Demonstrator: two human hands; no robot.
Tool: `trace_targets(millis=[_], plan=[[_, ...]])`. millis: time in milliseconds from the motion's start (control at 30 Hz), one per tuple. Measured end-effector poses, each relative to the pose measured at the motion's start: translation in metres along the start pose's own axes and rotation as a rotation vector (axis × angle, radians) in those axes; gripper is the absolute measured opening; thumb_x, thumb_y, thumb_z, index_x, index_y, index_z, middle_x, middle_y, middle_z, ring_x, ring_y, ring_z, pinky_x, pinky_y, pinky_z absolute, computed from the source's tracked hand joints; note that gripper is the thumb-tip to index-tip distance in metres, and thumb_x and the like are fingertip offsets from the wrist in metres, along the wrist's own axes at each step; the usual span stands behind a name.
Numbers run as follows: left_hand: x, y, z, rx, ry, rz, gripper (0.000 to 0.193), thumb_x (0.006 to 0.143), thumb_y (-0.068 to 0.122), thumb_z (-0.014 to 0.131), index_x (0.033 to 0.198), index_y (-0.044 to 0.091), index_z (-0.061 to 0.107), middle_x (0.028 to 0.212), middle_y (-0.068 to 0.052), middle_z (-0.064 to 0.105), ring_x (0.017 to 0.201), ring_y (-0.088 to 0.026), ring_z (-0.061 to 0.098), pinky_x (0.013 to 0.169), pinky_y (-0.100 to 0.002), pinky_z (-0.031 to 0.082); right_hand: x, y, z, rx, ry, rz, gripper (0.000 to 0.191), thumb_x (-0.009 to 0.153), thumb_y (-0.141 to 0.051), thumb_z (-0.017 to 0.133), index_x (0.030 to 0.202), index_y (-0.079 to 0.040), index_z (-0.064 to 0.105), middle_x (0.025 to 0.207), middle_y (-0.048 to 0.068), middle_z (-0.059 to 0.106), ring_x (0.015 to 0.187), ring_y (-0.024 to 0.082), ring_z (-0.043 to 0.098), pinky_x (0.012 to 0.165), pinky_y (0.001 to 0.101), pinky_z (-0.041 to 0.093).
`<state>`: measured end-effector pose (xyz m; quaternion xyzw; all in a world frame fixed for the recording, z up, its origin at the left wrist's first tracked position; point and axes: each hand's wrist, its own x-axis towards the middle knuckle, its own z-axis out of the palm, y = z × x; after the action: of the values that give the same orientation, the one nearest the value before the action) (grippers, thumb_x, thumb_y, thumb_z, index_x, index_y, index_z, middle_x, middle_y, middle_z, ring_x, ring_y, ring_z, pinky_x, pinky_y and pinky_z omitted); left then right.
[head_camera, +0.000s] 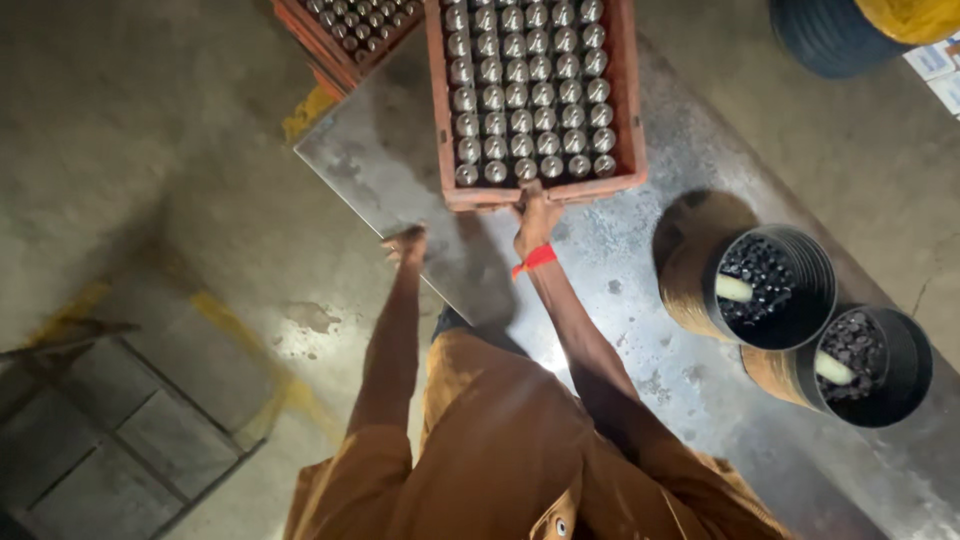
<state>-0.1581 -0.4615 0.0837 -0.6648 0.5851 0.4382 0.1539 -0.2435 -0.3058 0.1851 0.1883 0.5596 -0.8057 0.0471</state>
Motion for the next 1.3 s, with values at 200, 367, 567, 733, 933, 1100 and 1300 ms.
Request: trace_targets(millis=[200, 367, 567, 733, 933, 1100, 1300], plan=[[0.023, -0.008, -0.043, -1.073, -0.399, 0.595, 0.098, 0.094, 0.066, 0.058, 0.157, -0.003, 0.033, 0.157, -0.015, 0.042, 0.140, -0.030, 0.041, 0.115, -0.046, 0.036, -0.029, 0.024, -0.077, -0.084, 0.010, 0.172, 0.018, 0.077, -0.021, 0.076, 0.085, -0.016, 0.061, 0.081, -0.002, 0.062, 0.073, 0.010, 0.061, 0.069, 0.0373, 0.058], [0.001, 0.036, -0.059, -0.978, -0.149, 0.579, 0.076, 0.090, 0.055, 0.065, 0.144, 0.004, 0.049, 0.129, -0.007, 0.058, 0.105, -0.026, 0.058, 0.082, -0.041, 0.052, -0.023, 0.045, -0.167, -0.221, -0.121, 0.192, 0.025, 0.081, -0.019, 0.078, 0.091, -0.002, 0.063, 0.085, 0.004, 0.059, 0.076, 0.017, 0.060, 0.074, 0.0436, 0.063], [-0.046, -0.012, 0.006, -0.488, 0.054, 0.874, 0.065, 0.095, 0.036, 0.067, 0.141, -0.006, 0.048, 0.125, -0.027, 0.068, 0.115, -0.041, 0.067, 0.094, -0.044, 0.055, -0.020, 0.040, -0.258, -0.328, -0.220, 0.249, 0.027, 0.076, -0.013, 0.074, 0.097, -0.004, 0.061, 0.086, 0.006, 0.066, 0.078, 0.019, 0.068, 0.070, 0.0407, 0.060], [-0.068, -0.075, 0.032, -0.366, 0.181, 0.817, 0.067, 0.097, 0.029, 0.065, 0.144, -0.011, 0.038, 0.134, -0.037, 0.058, 0.124, -0.049, 0.059, 0.105, -0.049, 0.047, -0.011, 0.036, -0.299, -0.365, -0.262, 0.208, 0.026, 0.075, -0.009, 0.072, 0.097, -0.003, 0.061, 0.084, 0.006, 0.065, 0.075, 0.018, 0.065, 0.064, 0.0348, 0.055], [-0.079, -0.122, 0.045, -0.330, 0.279, 0.779, 0.069, 0.098, 0.037, 0.063, 0.145, -0.008, 0.040, 0.138, -0.036, 0.057, 0.128, -0.048, 0.057, 0.109, -0.049, 0.044, -0.017, 0.038, -0.310, -0.339, -0.293, 0.090, 0.025, 0.074, -0.007, 0.073, 0.095, -0.005, 0.059, 0.084, 0.002, 0.059, 0.073, 0.014, 0.059, 0.063, 0.0299, 0.049], [-0.064, -0.130, 0.045, -0.475, 0.191, 0.837, 0.084, 0.096, 0.049, 0.059, 0.151, -0.008, 0.031, 0.145, -0.034, 0.053, 0.133, -0.047, 0.054, 0.109, -0.047, 0.043, -0.030, 0.027, -0.289, -0.308, -0.335, 0.001, 0.028, 0.082, -0.015, 0.077, 0.104, -0.003, 0.064, 0.091, 0.000, 0.062, 0.079, 0.012, 0.058, 0.071, 0.0283, 0.049], [-0.069, -0.046, -0.031, -0.024, 0.799, 1.194, 0.089, 0.098, 0.055, 0.071, 0.156, 0.001, 0.030, 0.151, -0.029, 0.047, 0.134, -0.044, 0.047, 0.113, -0.055, 0.037, -0.038, 0.016, -0.268, -0.322, -0.279, 0.006, 0.046, 0.087, -0.025, 0.078, 0.122, 0.000, 0.061, 0.106, 0.002, 0.068, 0.094, 0.012, 0.062, 0.084, 0.0269, 0.050]])
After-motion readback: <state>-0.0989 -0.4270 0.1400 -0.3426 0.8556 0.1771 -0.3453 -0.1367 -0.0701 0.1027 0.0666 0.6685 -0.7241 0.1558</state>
